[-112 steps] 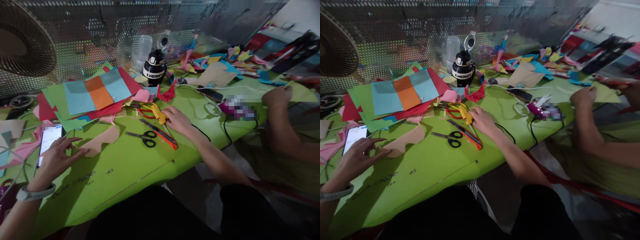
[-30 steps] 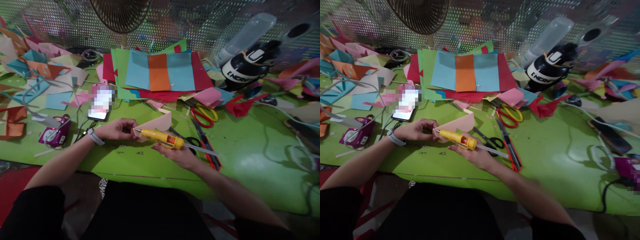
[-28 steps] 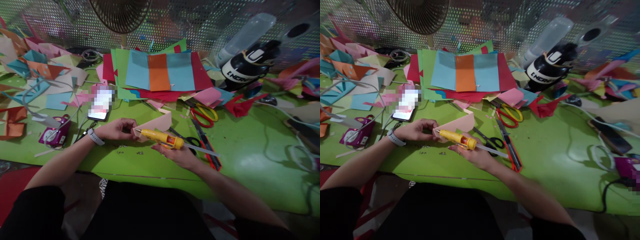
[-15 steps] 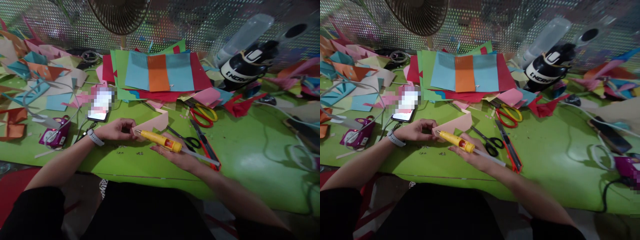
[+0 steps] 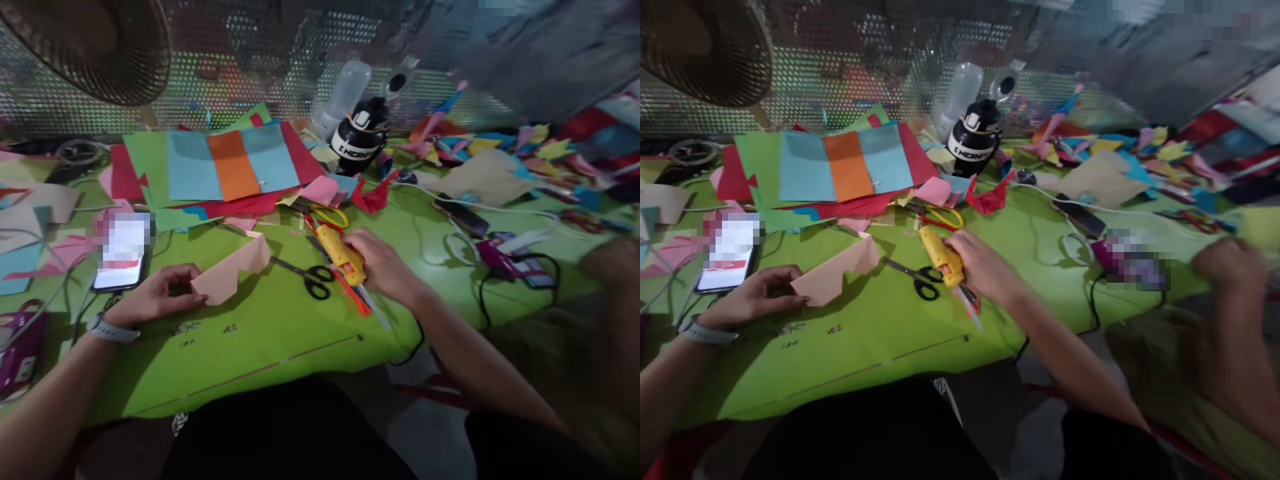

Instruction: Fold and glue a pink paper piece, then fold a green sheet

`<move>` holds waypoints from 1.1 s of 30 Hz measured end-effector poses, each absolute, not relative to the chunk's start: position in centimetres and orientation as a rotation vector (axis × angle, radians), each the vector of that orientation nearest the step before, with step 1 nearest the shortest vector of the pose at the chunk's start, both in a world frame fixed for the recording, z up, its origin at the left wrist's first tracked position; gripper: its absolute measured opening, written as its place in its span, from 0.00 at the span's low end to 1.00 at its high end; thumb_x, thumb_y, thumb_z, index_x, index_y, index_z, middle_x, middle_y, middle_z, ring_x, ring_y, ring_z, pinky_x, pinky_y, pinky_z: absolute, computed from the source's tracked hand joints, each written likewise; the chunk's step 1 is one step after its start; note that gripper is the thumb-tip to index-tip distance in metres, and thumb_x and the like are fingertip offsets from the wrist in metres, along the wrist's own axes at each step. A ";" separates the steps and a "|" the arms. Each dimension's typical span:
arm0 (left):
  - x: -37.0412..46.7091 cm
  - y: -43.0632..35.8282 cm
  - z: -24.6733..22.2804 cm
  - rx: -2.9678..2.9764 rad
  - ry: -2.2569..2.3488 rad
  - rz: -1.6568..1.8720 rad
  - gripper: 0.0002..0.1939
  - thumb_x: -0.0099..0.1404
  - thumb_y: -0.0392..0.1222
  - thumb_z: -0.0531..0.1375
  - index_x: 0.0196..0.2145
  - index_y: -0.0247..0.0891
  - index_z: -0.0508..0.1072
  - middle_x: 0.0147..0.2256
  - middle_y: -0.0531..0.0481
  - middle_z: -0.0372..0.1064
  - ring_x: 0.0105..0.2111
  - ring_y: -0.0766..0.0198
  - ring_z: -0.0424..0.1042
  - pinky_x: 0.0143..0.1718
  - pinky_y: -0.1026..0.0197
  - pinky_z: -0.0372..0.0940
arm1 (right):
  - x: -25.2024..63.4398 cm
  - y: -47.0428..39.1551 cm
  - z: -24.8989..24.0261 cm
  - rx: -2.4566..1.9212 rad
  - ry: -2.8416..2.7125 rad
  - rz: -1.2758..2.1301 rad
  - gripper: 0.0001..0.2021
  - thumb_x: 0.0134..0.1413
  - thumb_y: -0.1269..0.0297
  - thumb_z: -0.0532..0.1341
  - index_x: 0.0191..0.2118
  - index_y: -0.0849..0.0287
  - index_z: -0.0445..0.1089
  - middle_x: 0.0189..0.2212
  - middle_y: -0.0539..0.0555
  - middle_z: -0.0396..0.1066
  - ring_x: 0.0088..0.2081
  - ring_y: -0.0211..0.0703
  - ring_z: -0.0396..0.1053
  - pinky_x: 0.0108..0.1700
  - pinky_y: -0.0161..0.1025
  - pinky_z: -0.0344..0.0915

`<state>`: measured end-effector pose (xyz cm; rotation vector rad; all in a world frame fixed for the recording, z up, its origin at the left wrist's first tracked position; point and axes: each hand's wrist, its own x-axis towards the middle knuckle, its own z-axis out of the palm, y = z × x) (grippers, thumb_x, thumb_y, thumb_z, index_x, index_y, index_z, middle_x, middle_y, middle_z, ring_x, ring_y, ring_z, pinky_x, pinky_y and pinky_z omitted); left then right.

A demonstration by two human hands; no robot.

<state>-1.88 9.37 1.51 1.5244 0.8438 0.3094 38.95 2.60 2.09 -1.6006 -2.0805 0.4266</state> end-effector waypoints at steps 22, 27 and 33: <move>-2.8 10.2 2.2 1.532 1.009 0.329 0.08 0.57 0.42 0.69 0.32 0.40 0.73 0.29 0.52 0.76 0.29 0.63 0.72 0.29 0.64 0.64 | 37.0 1.1 3.1 -1.661 -2.485 0.208 0.11 0.60 0.62 0.56 0.42 0.57 0.74 0.41 0.59 0.76 0.41 0.51 0.72 0.41 0.46 0.67; -3.4 10.3 2.3 1.538 0.999 0.408 0.08 0.57 0.41 0.68 0.31 0.41 0.73 0.29 0.53 0.76 0.29 0.64 0.71 0.29 0.65 0.64 | 37.6 2.9 4.6 -1.840 -2.229 0.008 0.10 0.62 0.63 0.55 0.40 0.56 0.73 0.40 0.57 0.77 0.36 0.46 0.73 0.36 0.41 0.63; -3.6 10.7 2.6 1.598 1.001 0.441 0.08 0.54 0.43 0.69 0.29 0.41 0.74 0.27 0.53 0.75 0.27 0.63 0.71 0.28 0.64 0.64 | 40.4 4.7 7.0 -1.976 -1.990 -0.189 0.08 0.60 0.65 0.56 0.38 0.57 0.73 0.39 0.57 0.76 0.38 0.49 0.72 0.37 0.41 0.61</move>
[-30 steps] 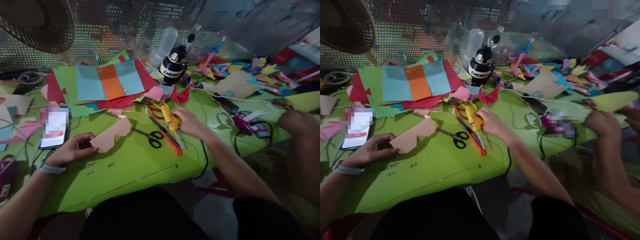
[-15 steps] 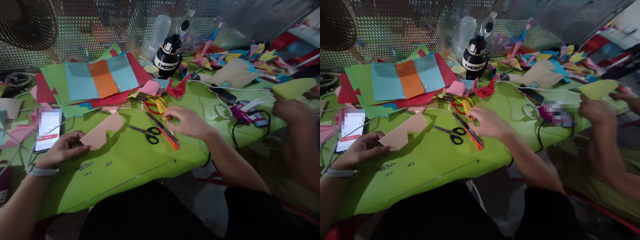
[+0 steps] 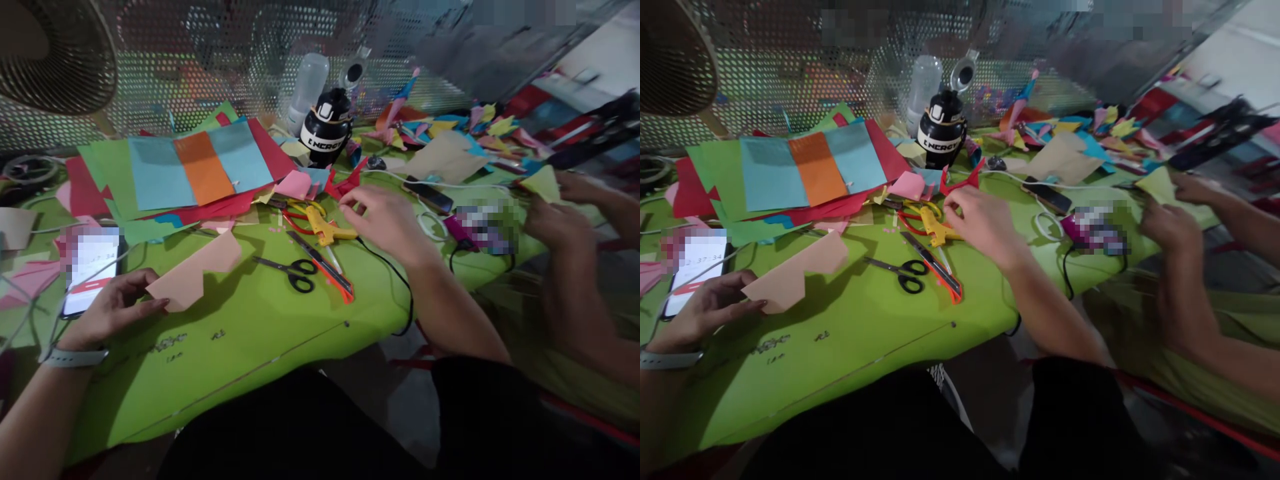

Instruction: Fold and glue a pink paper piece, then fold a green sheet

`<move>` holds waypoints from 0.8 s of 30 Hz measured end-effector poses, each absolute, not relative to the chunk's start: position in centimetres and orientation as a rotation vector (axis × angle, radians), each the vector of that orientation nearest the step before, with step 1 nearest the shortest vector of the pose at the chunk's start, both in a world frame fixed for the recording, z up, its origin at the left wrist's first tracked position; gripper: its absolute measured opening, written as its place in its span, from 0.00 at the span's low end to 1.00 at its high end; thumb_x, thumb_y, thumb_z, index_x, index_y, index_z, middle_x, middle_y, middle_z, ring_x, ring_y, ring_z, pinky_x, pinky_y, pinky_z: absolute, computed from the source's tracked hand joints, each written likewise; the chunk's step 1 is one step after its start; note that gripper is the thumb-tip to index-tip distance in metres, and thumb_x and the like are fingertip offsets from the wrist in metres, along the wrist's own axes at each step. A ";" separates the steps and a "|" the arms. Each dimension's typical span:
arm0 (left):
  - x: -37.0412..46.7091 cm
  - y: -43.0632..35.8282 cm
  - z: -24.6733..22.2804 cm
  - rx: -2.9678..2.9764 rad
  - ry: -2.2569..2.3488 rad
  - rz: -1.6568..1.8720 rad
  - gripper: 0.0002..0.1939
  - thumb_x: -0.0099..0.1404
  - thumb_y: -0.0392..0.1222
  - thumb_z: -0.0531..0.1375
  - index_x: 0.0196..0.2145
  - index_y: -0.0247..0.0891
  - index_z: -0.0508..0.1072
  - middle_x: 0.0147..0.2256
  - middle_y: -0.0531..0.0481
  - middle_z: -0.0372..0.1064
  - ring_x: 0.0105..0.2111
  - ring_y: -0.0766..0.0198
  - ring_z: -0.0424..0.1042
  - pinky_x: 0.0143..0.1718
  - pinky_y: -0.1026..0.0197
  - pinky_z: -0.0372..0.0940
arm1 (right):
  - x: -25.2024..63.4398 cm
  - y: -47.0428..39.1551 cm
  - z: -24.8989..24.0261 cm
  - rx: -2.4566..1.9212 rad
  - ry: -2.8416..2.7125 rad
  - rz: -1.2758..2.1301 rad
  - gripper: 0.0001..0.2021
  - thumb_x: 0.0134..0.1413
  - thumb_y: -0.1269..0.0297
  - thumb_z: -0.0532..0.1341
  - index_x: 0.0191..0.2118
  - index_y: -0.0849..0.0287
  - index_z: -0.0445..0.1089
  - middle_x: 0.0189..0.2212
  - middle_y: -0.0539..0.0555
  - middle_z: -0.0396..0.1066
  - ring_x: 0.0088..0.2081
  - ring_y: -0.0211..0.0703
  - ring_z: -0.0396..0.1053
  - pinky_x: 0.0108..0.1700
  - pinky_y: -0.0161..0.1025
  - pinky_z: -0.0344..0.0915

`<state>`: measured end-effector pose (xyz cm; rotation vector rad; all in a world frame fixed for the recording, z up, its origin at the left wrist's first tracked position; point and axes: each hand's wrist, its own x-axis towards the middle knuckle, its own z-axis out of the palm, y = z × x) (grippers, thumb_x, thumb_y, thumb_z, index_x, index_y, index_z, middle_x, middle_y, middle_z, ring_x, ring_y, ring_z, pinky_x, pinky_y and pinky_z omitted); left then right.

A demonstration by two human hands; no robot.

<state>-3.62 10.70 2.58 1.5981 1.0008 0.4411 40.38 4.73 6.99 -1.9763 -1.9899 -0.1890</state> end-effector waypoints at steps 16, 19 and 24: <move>-5.3 11.5 1.2 1.319 0.954 0.506 0.25 0.47 0.70 0.62 0.21 0.43 0.76 0.16 0.51 0.68 0.15 0.64 0.63 0.14 0.64 0.56 | 42.1 4.3 5.2 -2.079 -2.082 -0.064 0.10 0.60 0.64 0.56 0.38 0.56 0.75 0.37 0.56 0.77 0.32 0.46 0.71 0.31 0.40 0.58; -5.0 11.1 1.5 1.289 0.986 0.468 0.28 0.46 0.72 0.60 0.24 0.43 0.76 0.18 0.51 0.70 0.16 0.64 0.64 0.15 0.64 0.58 | 40.9 3.7 5.2 -2.035 -2.146 0.033 0.09 0.60 0.64 0.56 0.38 0.56 0.74 0.37 0.55 0.77 0.32 0.45 0.72 0.32 0.40 0.58; -4.5 10.9 1.6 1.333 0.947 0.447 0.30 0.48 0.74 0.58 0.22 0.42 0.74 0.17 0.53 0.67 0.15 0.65 0.62 0.14 0.64 0.57 | 37.4 3.8 4.8 -1.802 -2.290 0.284 0.07 0.61 0.64 0.57 0.38 0.55 0.73 0.37 0.54 0.77 0.35 0.45 0.72 0.35 0.40 0.61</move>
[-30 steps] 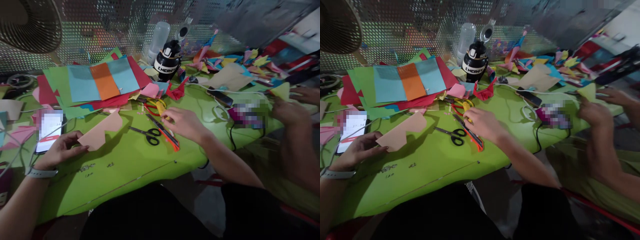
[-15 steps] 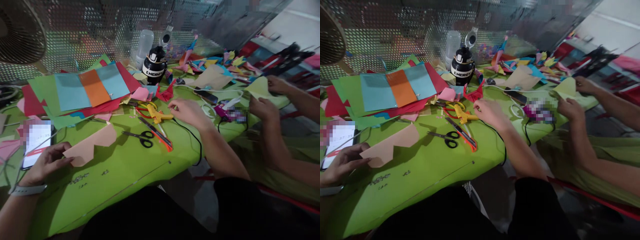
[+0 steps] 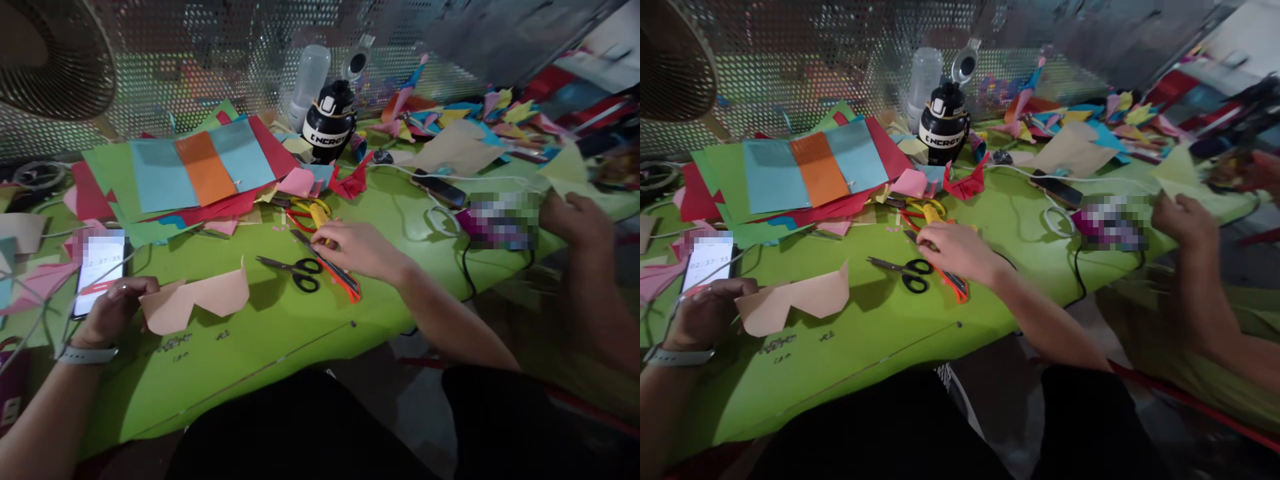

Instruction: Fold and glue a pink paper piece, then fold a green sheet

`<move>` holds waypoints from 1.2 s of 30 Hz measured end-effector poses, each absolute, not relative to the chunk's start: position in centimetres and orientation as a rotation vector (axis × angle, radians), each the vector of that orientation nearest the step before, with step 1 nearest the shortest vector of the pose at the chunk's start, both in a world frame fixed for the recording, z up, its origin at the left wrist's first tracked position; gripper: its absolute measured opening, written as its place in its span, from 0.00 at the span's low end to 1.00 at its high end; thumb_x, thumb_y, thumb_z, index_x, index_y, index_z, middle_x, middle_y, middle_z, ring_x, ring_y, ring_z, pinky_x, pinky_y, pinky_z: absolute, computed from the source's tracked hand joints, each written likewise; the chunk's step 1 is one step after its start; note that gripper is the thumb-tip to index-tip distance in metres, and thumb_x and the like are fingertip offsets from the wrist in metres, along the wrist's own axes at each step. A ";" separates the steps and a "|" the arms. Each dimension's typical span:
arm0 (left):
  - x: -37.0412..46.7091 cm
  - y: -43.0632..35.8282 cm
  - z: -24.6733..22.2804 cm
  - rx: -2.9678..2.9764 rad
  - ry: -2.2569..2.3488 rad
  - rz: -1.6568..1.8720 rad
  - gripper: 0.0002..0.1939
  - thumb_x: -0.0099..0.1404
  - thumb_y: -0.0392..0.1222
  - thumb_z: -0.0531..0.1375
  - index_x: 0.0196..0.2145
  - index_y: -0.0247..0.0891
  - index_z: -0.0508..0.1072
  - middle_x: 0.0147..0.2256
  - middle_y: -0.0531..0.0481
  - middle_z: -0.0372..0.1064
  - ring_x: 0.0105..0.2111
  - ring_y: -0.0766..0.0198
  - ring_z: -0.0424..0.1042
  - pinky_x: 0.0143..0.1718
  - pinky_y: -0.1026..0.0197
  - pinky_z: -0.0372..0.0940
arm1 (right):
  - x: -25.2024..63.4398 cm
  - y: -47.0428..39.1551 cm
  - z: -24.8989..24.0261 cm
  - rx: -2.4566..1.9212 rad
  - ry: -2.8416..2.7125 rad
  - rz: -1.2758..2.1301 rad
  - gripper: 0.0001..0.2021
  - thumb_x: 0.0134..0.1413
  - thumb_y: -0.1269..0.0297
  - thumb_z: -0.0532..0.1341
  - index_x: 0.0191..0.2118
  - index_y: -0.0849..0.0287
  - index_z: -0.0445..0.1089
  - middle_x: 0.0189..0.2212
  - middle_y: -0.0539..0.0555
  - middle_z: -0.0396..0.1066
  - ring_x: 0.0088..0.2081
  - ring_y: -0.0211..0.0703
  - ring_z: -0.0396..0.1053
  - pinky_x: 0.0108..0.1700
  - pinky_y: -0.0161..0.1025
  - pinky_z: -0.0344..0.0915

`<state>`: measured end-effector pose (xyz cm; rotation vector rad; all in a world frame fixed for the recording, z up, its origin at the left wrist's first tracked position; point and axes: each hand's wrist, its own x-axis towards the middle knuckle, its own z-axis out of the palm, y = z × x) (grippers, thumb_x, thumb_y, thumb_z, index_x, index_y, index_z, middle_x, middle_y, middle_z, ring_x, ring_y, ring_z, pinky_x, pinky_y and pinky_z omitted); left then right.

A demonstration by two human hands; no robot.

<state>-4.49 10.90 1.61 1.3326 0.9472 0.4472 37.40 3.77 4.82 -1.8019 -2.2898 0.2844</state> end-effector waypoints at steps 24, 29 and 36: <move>-3.8 10.0 0.4 1.465 0.750 0.439 0.20 0.58 0.56 0.64 0.25 0.35 0.68 0.20 0.54 0.65 0.18 0.68 0.67 0.19 0.67 0.64 | 22.2 12.9 -0.1 -1.711 -2.452 0.350 0.22 0.64 0.68 0.58 0.62 0.54 0.63 0.46 0.60 0.73 0.35 0.46 0.72 0.30 0.38 0.63; -3.6 10.0 0.7 1.526 0.798 0.392 0.18 0.51 0.49 0.70 0.26 0.33 0.68 0.22 0.54 0.67 0.21 0.71 0.66 0.20 0.70 0.60 | 26.6 9.5 0.7 -1.737 -2.182 0.383 0.09 0.62 0.66 0.59 0.46 0.59 0.73 0.30 0.56 0.77 0.27 0.45 0.73 0.28 0.39 0.64; -3.2 10.1 0.8 1.597 0.840 0.376 0.17 0.51 0.46 0.71 0.27 0.33 0.68 0.23 0.55 0.66 0.21 0.72 0.64 0.20 0.71 0.57 | 30.8 7.1 3.4 -1.391 -1.659 0.482 0.08 0.59 0.59 0.62 0.39 0.56 0.74 0.26 0.50 0.75 0.23 0.38 0.72 0.28 0.37 0.71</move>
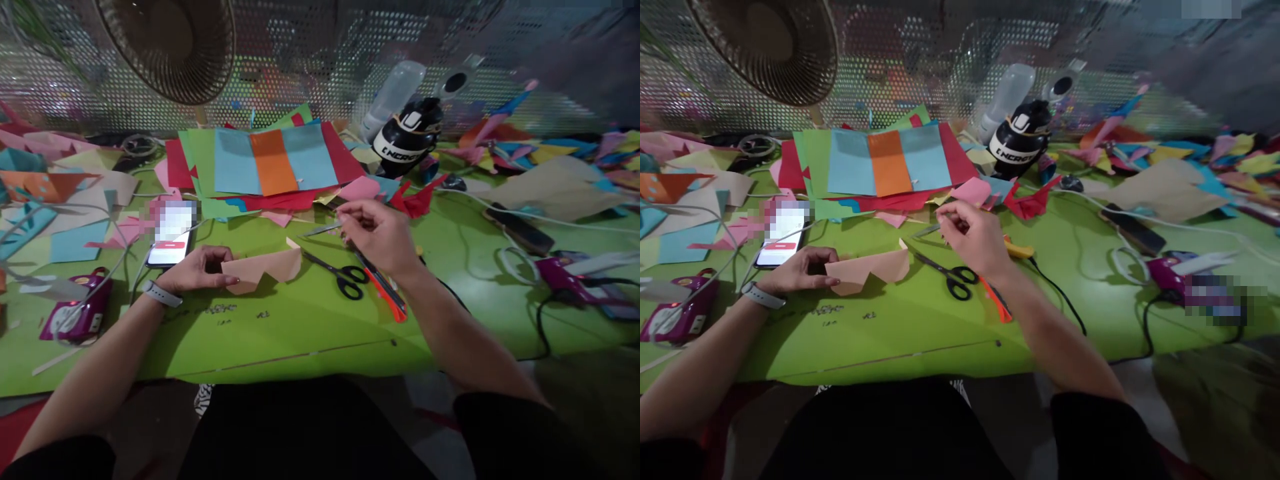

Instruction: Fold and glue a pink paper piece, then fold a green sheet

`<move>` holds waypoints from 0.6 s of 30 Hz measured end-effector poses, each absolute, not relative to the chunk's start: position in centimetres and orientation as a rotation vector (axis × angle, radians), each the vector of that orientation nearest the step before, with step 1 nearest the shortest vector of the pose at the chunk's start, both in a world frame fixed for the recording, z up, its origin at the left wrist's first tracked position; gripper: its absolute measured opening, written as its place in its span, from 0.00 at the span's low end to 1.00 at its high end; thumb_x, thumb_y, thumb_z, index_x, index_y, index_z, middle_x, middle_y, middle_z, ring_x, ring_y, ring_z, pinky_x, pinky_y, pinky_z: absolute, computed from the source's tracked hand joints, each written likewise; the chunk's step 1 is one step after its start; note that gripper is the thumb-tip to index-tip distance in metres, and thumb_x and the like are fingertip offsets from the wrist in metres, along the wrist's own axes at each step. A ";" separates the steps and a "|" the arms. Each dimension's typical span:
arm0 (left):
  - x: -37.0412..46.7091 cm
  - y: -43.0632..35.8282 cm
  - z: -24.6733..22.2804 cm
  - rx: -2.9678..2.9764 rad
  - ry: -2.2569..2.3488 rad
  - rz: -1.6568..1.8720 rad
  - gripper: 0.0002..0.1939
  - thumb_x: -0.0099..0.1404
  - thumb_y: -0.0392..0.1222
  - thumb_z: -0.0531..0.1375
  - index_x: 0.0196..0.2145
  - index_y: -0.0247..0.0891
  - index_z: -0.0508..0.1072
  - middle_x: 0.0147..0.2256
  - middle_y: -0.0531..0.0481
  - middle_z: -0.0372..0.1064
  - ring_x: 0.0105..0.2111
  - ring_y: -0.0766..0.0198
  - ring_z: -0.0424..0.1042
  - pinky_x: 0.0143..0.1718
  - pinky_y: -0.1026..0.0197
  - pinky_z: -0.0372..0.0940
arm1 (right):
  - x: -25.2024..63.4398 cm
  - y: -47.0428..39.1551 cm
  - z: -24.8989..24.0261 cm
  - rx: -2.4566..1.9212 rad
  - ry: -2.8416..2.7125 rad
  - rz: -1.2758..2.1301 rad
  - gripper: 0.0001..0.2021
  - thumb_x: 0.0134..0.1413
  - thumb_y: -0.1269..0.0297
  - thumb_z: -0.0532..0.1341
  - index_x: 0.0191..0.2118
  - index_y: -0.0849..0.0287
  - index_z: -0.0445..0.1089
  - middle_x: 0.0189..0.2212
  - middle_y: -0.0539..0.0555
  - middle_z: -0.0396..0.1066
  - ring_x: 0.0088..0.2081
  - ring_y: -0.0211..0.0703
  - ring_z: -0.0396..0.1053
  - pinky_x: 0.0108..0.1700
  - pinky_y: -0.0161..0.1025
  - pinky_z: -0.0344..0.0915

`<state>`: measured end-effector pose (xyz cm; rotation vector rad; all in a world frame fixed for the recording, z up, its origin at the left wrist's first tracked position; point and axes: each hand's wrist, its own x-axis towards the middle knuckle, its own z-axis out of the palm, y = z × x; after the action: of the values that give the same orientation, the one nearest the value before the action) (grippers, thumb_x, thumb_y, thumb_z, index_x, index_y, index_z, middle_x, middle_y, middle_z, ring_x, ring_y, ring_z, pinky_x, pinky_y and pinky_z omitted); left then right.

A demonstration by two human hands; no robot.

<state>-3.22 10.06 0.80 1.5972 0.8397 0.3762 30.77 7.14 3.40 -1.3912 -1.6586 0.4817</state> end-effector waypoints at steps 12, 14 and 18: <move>-3.3 10.4 0.9 1.630 0.864 0.348 0.15 0.51 0.44 0.71 0.29 0.34 0.69 0.25 0.54 0.68 0.25 0.70 0.68 0.24 0.70 0.62 | 30.3 9.8 4.6 -1.373 -1.350 0.787 0.23 0.45 0.39 0.68 0.25 0.56 0.67 0.15 0.47 0.69 0.16 0.37 0.68 0.16 0.32 0.63; -3.3 10.5 0.9 1.657 0.867 0.353 0.14 0.52 0.44 0.70 0.28 0.34 0.70 0.26 0.54 0.68 0.25 0.70 0.68 0.25 0.70 0.62 | 30.4 9.8 3.7 -1.402 -1.402 0.607 0.22 0.46 0.41 0.68 0.25 0.55 0.66 0.15 0.45 0.67 0.15 0.35 0.66 0.17 0.32 0.60; -3.3 10.6 0.9 1.681 0.899 0.329 0.14 0.54 0.46 0.69 0.29 0.34 0.71 0.27 0.52 0.70 0.25 0.69 0.68 0.25 0.70 0.63 | 30.5 10.0 2.4 -1.479 -1.568 0.657 0.20 0.49 0.43 0.67 0.27 0.57 0.71 0.16 0.47 0.69 0.17 0.37 0.67 0.19 0.34 0.62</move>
<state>-3.31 10.58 0.92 1.6806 0.8994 0.3292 30.46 10.00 2.38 -1.4785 -1.5683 0.6574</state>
